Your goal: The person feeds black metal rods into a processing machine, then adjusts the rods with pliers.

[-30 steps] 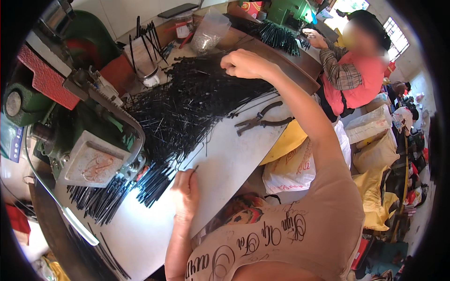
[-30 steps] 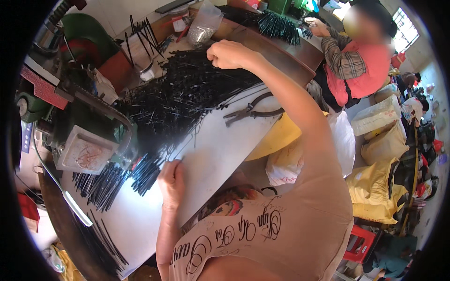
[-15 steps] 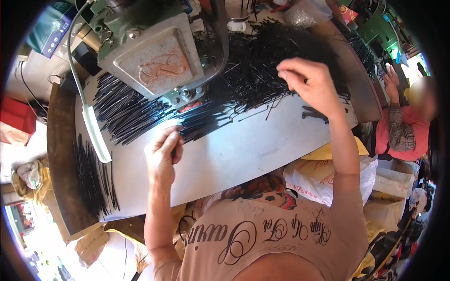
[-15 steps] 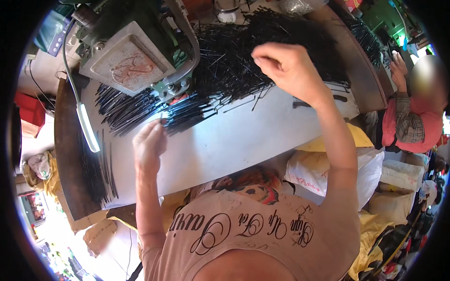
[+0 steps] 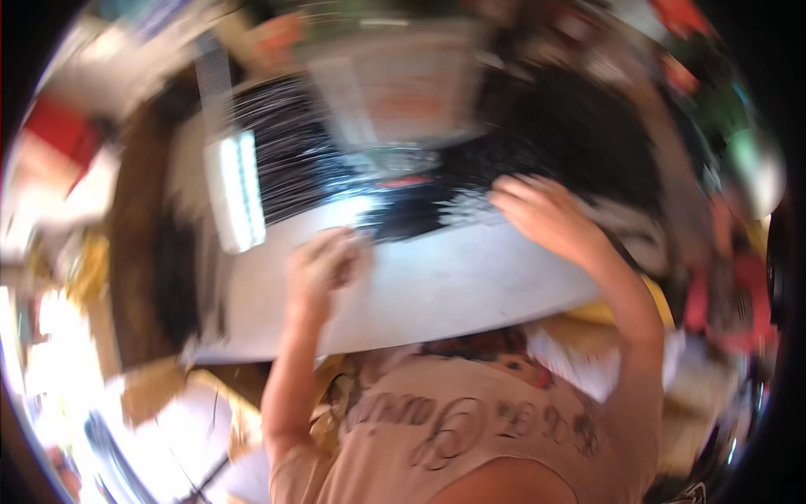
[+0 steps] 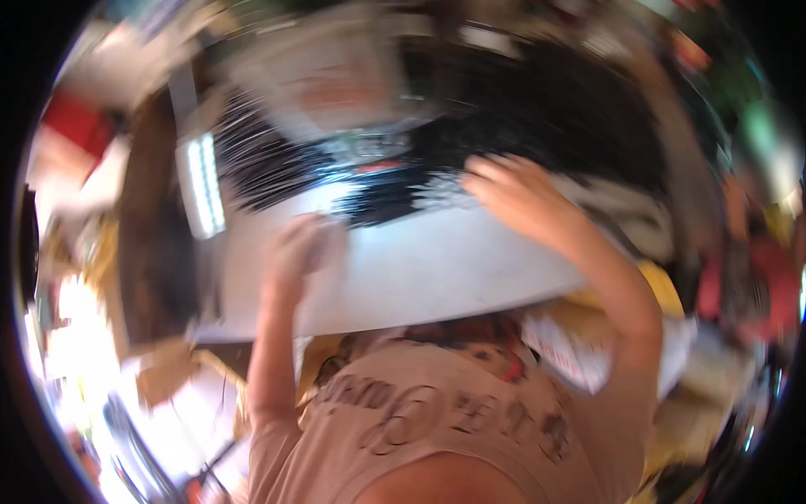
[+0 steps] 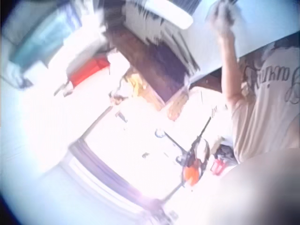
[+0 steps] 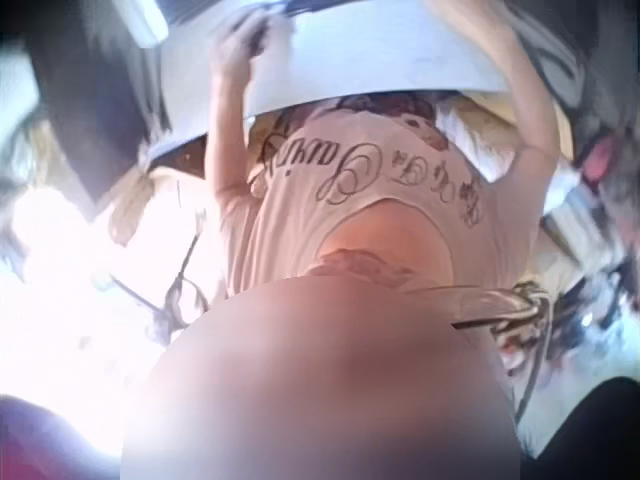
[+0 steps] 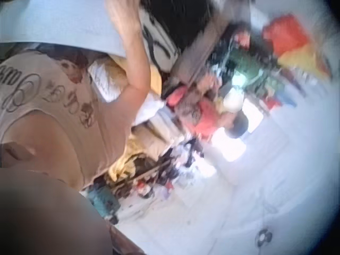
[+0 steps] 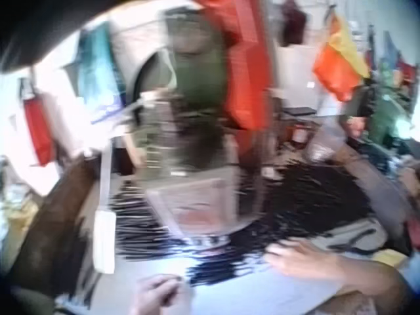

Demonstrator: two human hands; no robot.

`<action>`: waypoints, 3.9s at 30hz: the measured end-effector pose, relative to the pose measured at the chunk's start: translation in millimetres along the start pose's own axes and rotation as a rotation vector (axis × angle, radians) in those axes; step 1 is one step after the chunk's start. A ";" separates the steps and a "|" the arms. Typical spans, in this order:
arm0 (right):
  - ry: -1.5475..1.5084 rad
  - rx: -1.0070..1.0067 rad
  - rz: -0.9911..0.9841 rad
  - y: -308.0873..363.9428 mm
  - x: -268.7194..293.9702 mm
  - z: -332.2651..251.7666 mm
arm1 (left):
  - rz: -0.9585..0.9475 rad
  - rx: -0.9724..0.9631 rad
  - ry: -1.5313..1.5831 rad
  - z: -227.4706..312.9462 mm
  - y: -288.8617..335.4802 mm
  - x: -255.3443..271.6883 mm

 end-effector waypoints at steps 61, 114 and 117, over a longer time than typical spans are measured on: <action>-0.718 -0.232 0.127 -42.8 -3.7 -39.1 | -0.297 -0.397 -0.425 22.9 -51.9 -88.6; -1.353 -0.629 0.613 -61.4 -52.0 7.9 | 0.050 -0.499 -0.480 35.9 -59.7 -73.3; -1.356 -0.631 0.601 -61.4 -51.7 7.9 | 0.044 -0.496 -0.480 37.3 -57.8 -74.0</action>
Point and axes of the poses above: each hand's wrist, its own y-axis away from the middle knuckle, its own x-axis out of the back of the hand, z = x × y, the point moved 2 cm from there along -y, towards the middle knuckle, and after that the axes turned 13 degrees about x, right-handed, at the moved point
